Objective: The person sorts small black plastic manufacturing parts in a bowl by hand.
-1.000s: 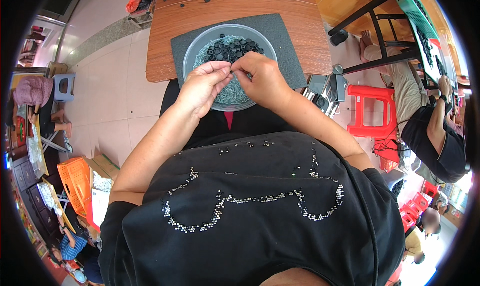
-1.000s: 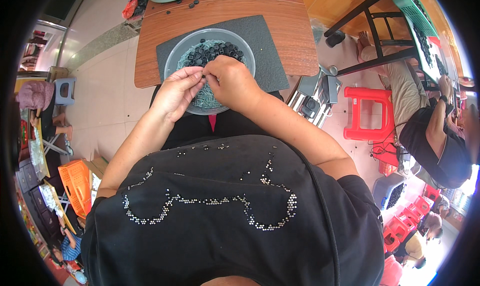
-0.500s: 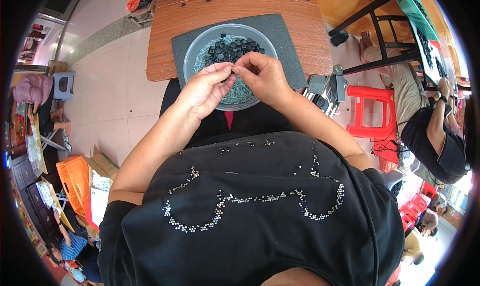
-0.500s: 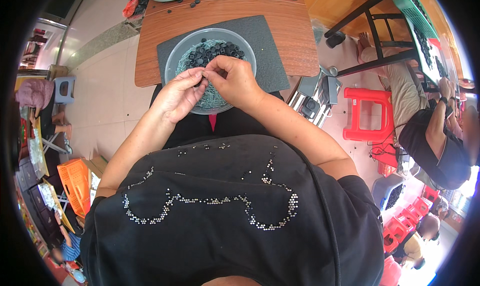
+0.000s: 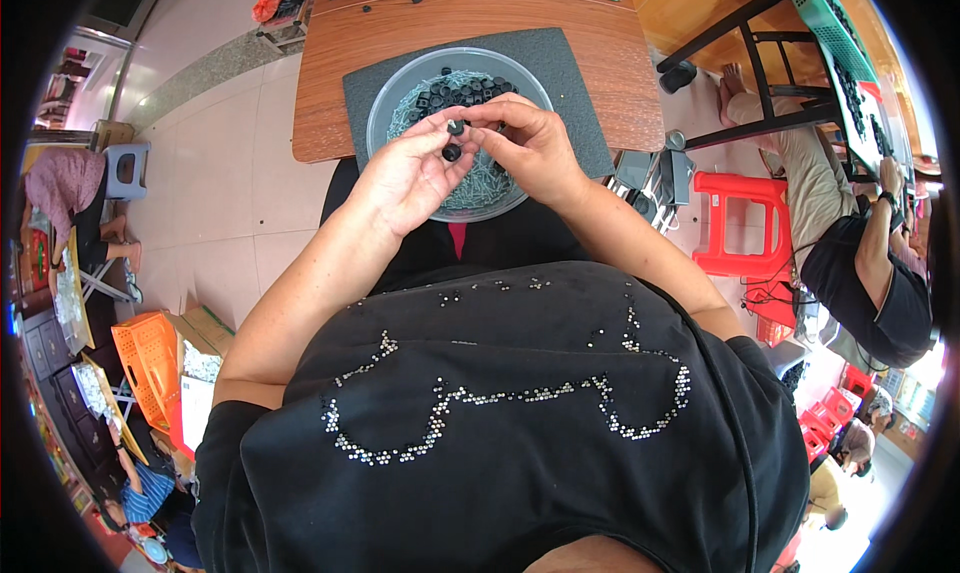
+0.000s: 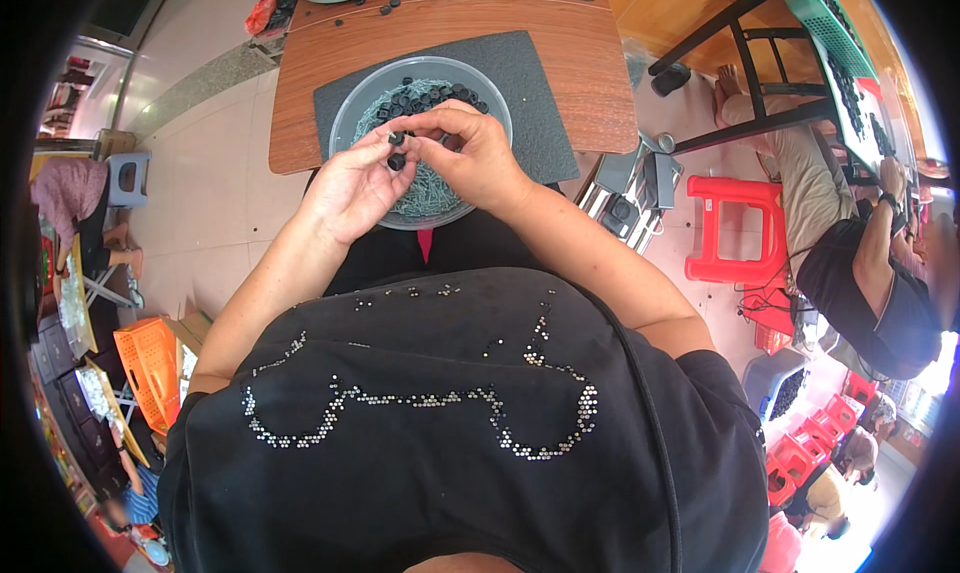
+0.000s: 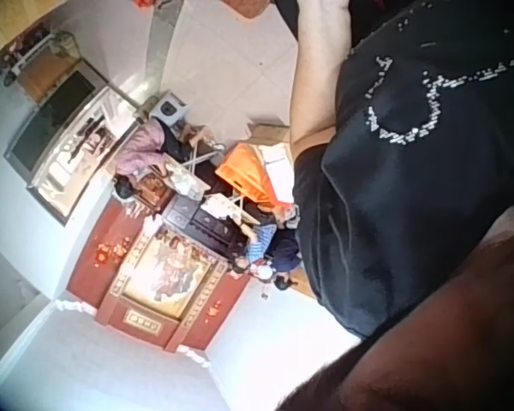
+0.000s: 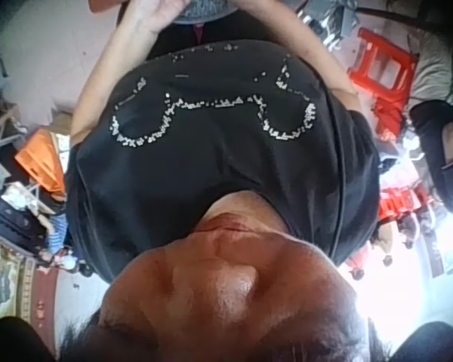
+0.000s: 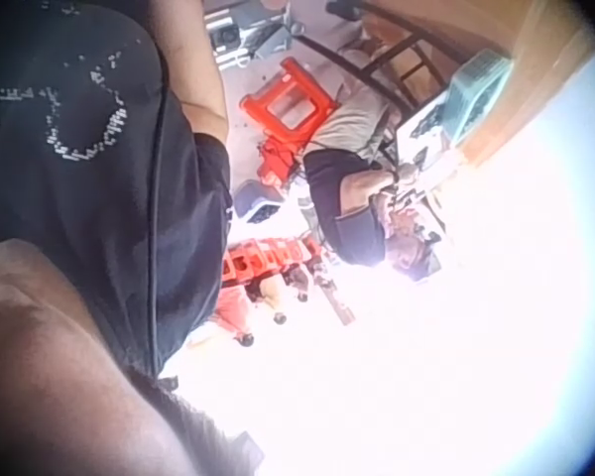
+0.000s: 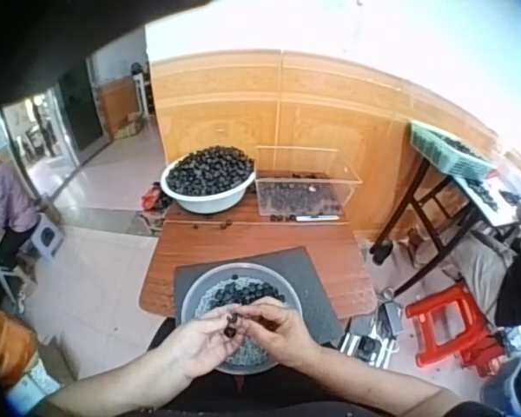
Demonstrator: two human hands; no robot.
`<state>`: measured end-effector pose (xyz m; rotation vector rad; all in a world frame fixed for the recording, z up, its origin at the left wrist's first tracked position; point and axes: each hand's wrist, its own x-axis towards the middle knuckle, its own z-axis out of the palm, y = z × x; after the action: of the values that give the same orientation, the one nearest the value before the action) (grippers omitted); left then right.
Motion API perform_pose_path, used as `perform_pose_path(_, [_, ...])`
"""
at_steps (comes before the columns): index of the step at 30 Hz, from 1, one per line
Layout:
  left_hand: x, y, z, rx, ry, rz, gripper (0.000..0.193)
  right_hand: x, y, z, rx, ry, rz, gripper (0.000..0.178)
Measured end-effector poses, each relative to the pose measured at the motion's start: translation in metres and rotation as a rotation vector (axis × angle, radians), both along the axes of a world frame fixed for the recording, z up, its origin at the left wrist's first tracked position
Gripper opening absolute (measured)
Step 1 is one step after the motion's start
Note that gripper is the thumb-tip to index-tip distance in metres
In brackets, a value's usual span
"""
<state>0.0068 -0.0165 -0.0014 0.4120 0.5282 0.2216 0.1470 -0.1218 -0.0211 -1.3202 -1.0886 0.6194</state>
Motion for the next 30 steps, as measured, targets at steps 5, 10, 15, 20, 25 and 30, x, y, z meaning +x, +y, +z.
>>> perform_pose_path(5, [0.002, -0.006, 0.004, 0.065, -0.018, -0.006, 0.027, -0.004, -0.005, 0.009, -0.042, -0.073, 0.027, 0.022])
perform_pose_path(10, [0.003, -0.009, 0.009, 0.096, 0.088, 0.005, 0.028, -0.005, -0.004, 0.012, -0.004, -0.101, -0.058, 0.019])
perform_pose_path(15, [-0.004, 0.002, 0.002, 0.157, 0.104, -0.045, 0.032, -0.004, -0.009, 0.02, -0.215, -0.066, -0.078, 0.015])
perform_pose_path(20, [-0.003, -0.003, 0.008, 0.427, 0.096, 0.015, 0.032, -0.004, -0.011, 0.032, -0.17, -0.231, -0.117, 0.015])
perform_pose_path(25, [0.003, -0.012, 0.016, 0.643, 0.169, 0.05, 0.034, -0.009, -0.014, 0.038, -0.162, -0.398, -0.082, 0.014])
perform_pose_path(30, [0.004, -0.017, 0.008, 0.961, 0.147, 0.061, 0.036, -0.011, -0.014, 0.04, -0.236, -0.385, -0.056, 0.014])
